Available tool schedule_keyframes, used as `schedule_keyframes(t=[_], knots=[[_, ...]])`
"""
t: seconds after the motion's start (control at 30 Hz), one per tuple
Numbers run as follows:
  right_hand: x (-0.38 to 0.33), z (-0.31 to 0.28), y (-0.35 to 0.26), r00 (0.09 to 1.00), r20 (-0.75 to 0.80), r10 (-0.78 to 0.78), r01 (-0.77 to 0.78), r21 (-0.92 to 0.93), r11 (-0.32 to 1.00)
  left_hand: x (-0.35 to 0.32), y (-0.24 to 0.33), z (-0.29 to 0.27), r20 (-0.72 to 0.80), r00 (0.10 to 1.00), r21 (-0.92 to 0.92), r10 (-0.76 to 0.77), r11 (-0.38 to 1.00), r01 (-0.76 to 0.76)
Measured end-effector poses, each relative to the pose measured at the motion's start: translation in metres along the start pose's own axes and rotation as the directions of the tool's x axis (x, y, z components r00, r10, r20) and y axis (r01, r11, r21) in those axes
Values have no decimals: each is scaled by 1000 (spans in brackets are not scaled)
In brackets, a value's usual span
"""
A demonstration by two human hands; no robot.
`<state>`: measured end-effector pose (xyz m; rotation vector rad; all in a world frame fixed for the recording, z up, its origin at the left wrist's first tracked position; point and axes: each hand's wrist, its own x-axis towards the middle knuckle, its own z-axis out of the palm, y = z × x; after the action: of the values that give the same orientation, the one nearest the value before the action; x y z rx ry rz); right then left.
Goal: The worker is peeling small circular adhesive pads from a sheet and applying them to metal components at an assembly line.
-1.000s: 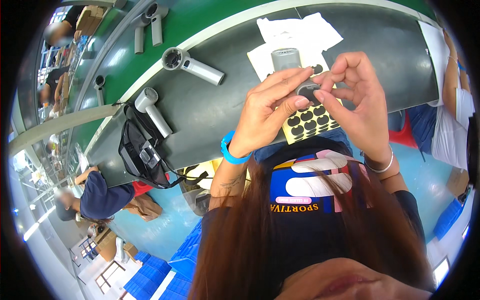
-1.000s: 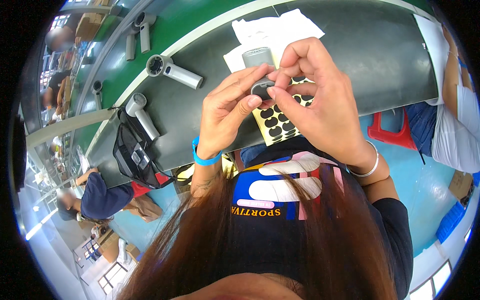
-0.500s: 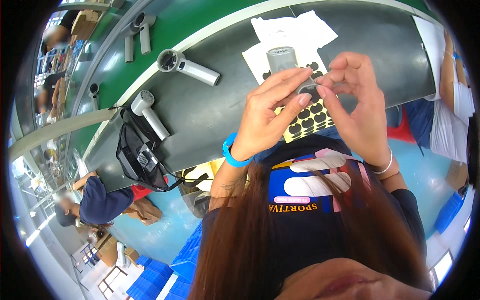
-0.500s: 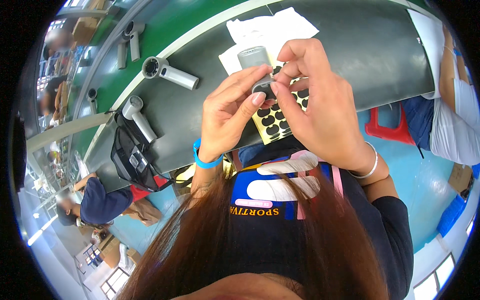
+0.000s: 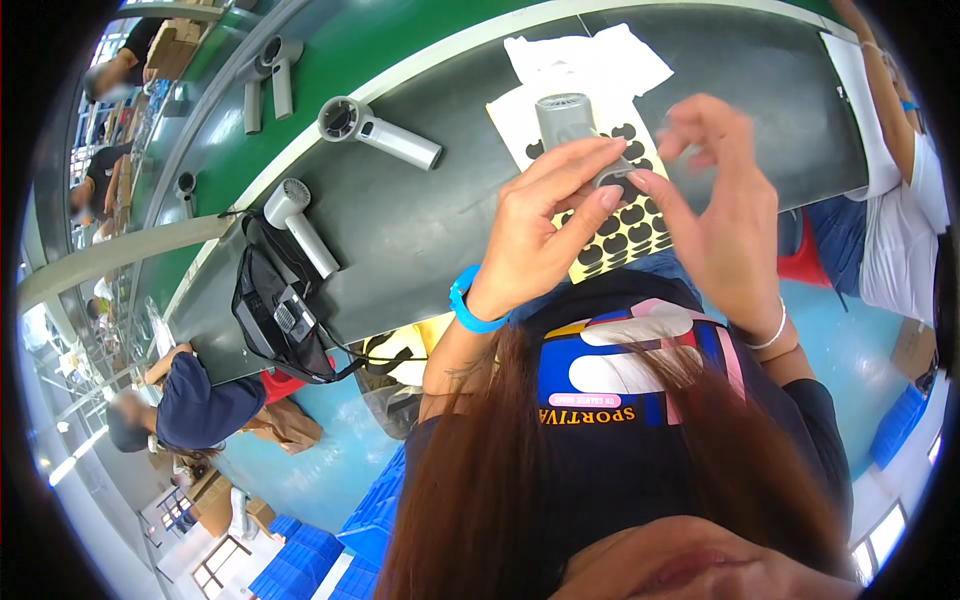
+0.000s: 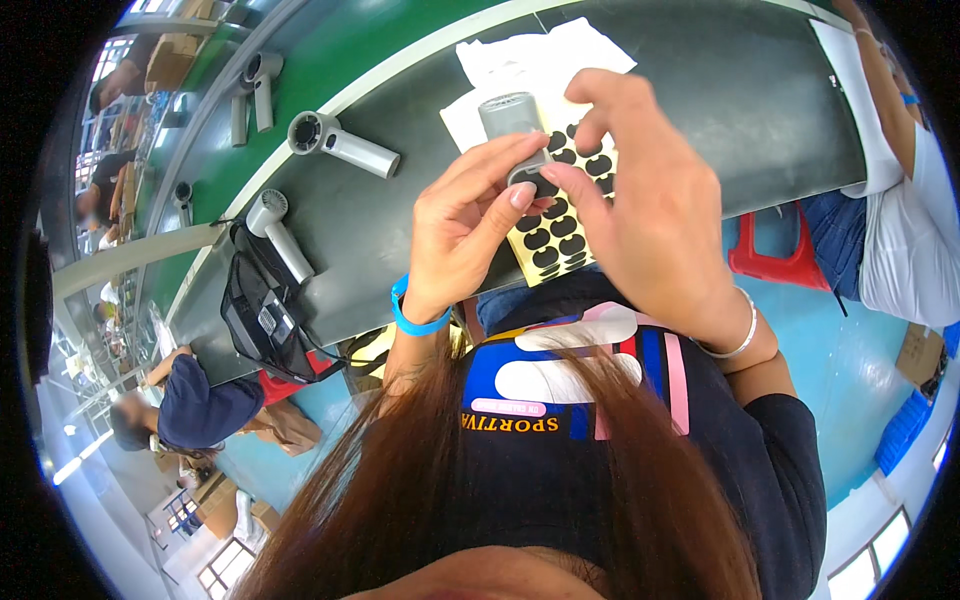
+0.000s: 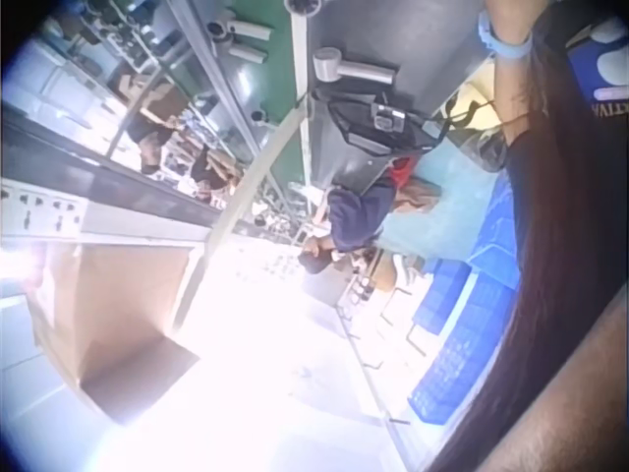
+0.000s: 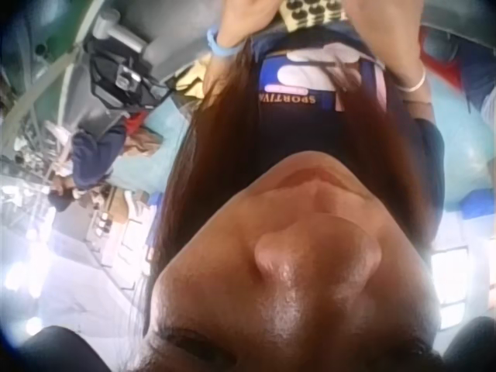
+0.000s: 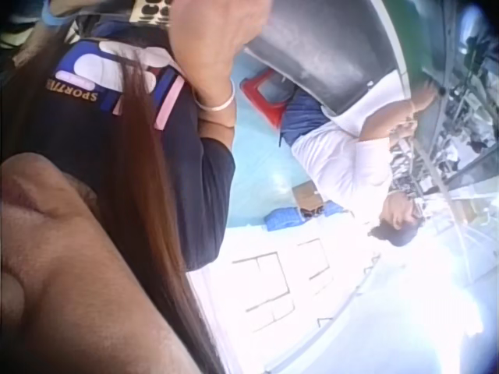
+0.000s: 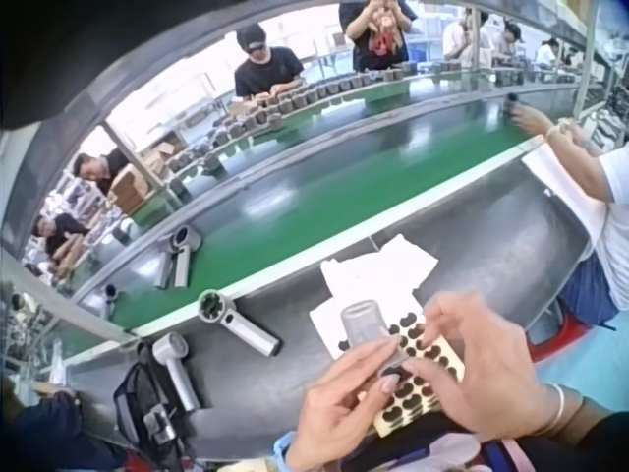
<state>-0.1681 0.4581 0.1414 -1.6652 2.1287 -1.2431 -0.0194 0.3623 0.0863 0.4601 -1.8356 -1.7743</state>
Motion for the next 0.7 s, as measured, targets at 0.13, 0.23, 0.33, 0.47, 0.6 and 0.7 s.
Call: schedule_keyframes(t=[0.13, 0.23, 0.33, 0.47, 0.6, 0.7], knots=[[2, 0, 17, 989, -120, 82, -66, 131, 989, -2, -2, -2, 3, 1000, -1, 22, 1000, -22], [3, 0, 26, 989, -45, 141, -129, 203, 971, -4, 0, -2, -18, 1000, -27, 18, 999, -19], [2, 11, 38, 985, 27, 170, -171, 251, 953, -5, -6, -8, -69, 995, 13, 74, 997, -73], [3, 44, 86, 985, 41, 168, -169, 37, 985, 3, 9, -34, -220, 975, -177, 22, 982, -62], [-1, 72, 116, 973, 6, 230, -229, -57, 972, 26, 30, -84, -251, 960, 35, 126, 992, -121], [1, 83, 122, 988, -47, 148, -154, -167, 974, 72, 17, -128, -269, 934, 336, 236, 931, -139]])
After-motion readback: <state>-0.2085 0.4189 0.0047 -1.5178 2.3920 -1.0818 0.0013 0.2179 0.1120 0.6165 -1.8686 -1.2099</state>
